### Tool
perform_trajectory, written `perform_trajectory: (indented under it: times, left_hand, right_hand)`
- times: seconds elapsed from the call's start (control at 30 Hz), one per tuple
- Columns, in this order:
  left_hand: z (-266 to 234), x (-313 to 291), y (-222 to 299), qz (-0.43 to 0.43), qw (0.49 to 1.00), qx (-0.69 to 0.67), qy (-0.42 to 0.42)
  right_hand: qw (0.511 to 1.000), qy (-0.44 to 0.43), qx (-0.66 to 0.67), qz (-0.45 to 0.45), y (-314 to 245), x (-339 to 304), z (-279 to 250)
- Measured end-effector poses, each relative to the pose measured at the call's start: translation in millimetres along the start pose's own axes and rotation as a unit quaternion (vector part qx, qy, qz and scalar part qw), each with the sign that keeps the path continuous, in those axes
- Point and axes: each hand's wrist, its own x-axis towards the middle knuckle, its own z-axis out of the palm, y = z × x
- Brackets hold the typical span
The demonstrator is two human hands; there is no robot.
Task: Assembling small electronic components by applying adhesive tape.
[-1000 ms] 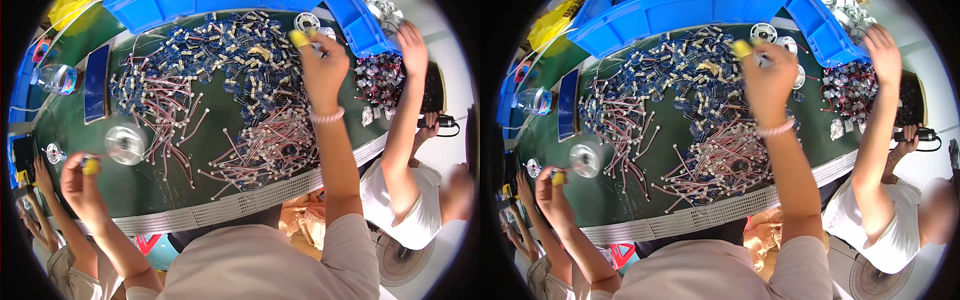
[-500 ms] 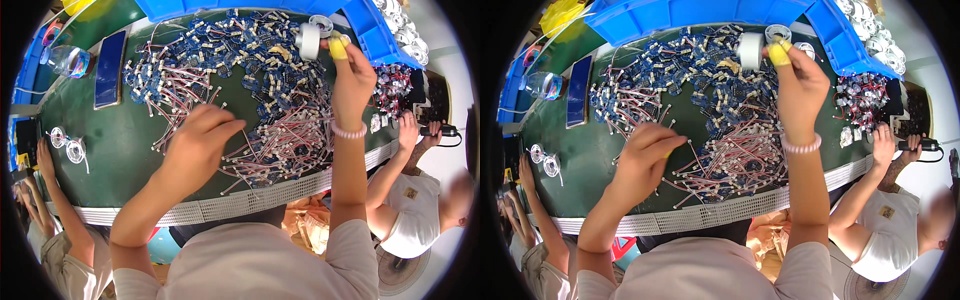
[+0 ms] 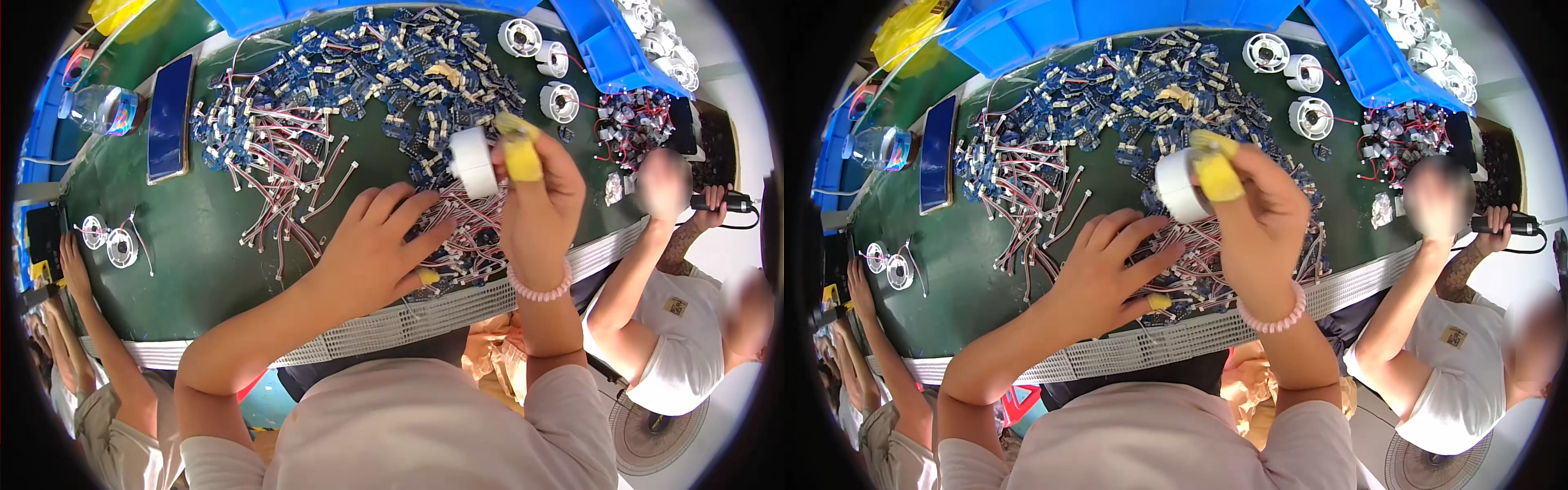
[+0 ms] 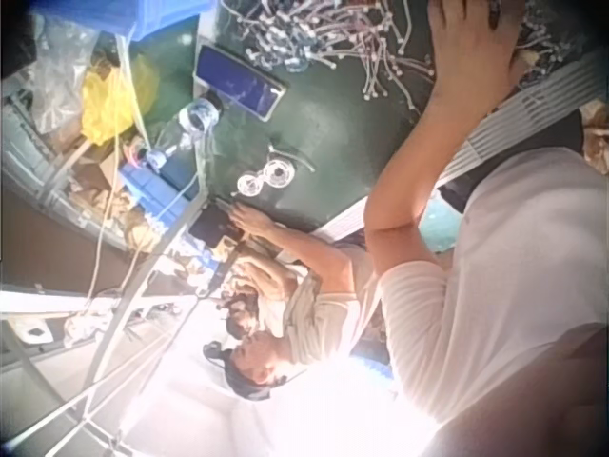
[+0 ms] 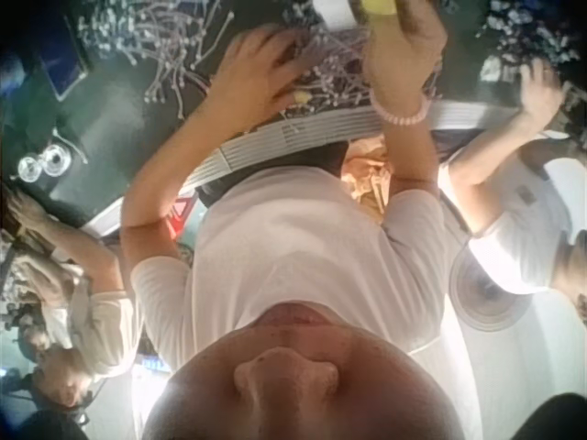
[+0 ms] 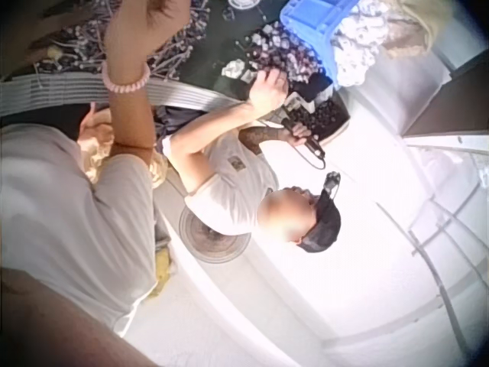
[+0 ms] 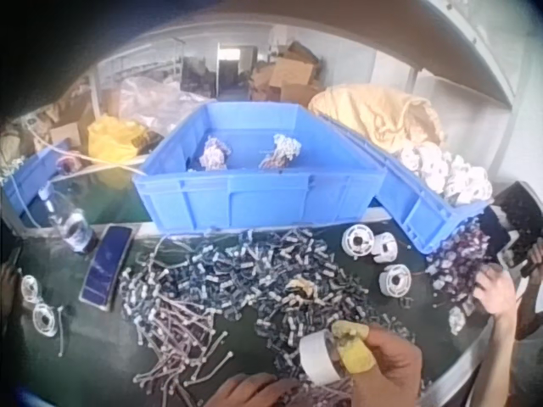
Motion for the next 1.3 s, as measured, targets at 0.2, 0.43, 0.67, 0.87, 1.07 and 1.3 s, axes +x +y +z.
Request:
perform_trajectory:
  times: [0.2,0.43,0.67,0.87,1.07,1.3]
  left_hand:
    - [-11,-9,-18,-0.023,0.988,0.141,0.062]
    - [23,7,29,0.074,0.984,0.120,-0.106]
    - [18,20,9,-0.030,0.982,0.163,-0.090]
    - [-7,31,11,-0.042,0.991,0.129,-0.017]
    - [-23,107,-50,0.054,0.980,0.181,0.061]
    - [-49,93,-54,0.019,0.983,0.178,-0.045]
  right_hand:
    - [0.970,0.156,-0.135,-0.127,-8,-43,-36]
    - [0.879,0.325,-0.300,-0.179,9,-84,-65]
    - [0.936,0.254,-0.244,-0.001,29,-62,-67]
    - [0.956,0.147,-0.252,-0.028,29,-11,-42]
    - [0.962,0.129,-0.238,-0.039,41,-5,-46]
    - [0.929,0.052,-0.319,-0.182,-2,-59,-24]
